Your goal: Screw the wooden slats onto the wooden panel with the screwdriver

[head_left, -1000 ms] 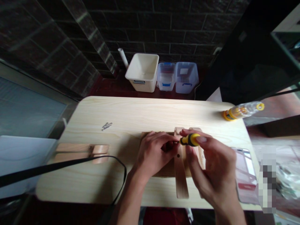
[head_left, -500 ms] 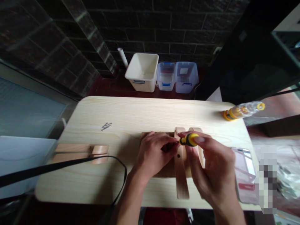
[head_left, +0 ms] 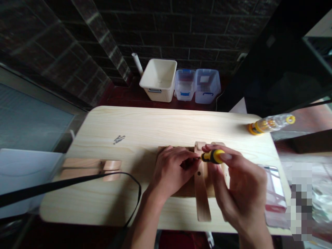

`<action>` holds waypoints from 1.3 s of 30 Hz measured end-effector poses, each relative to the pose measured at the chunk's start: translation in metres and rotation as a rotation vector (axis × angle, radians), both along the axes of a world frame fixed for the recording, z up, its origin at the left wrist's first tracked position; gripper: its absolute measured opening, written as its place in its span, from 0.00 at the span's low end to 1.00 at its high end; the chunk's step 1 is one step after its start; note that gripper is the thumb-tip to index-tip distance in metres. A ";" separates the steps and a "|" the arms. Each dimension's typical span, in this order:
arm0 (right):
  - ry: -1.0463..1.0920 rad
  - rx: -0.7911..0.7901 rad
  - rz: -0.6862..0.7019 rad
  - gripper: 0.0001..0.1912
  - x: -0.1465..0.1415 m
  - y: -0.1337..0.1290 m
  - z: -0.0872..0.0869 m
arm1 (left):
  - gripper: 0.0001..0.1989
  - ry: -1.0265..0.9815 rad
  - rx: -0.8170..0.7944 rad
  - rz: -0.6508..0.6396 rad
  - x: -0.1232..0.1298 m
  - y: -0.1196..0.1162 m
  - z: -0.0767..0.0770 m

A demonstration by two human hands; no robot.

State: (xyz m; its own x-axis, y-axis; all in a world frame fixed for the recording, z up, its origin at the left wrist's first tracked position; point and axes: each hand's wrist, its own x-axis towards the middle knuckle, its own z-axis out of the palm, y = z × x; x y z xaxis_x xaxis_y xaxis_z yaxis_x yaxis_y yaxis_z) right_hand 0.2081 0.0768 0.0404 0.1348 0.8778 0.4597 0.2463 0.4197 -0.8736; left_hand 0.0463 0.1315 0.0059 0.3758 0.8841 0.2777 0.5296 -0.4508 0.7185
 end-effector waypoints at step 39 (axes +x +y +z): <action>0.064 -0.032 -0.028 0.13 -0.003 -0.005 0.005 | 0.03 0.016 -0.012 0.005 0.001 -0.001 0.001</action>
State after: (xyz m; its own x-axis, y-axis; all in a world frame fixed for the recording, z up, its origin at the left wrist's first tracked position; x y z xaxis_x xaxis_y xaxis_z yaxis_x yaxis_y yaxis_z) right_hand 0.2055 0.0720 0.0457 0.1875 0.8875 0.4210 0.2003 0.3850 -0.9009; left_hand 0.0474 0.1306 0.0073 0.3752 0.8894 0.2612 0.5434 -0.4393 0.7154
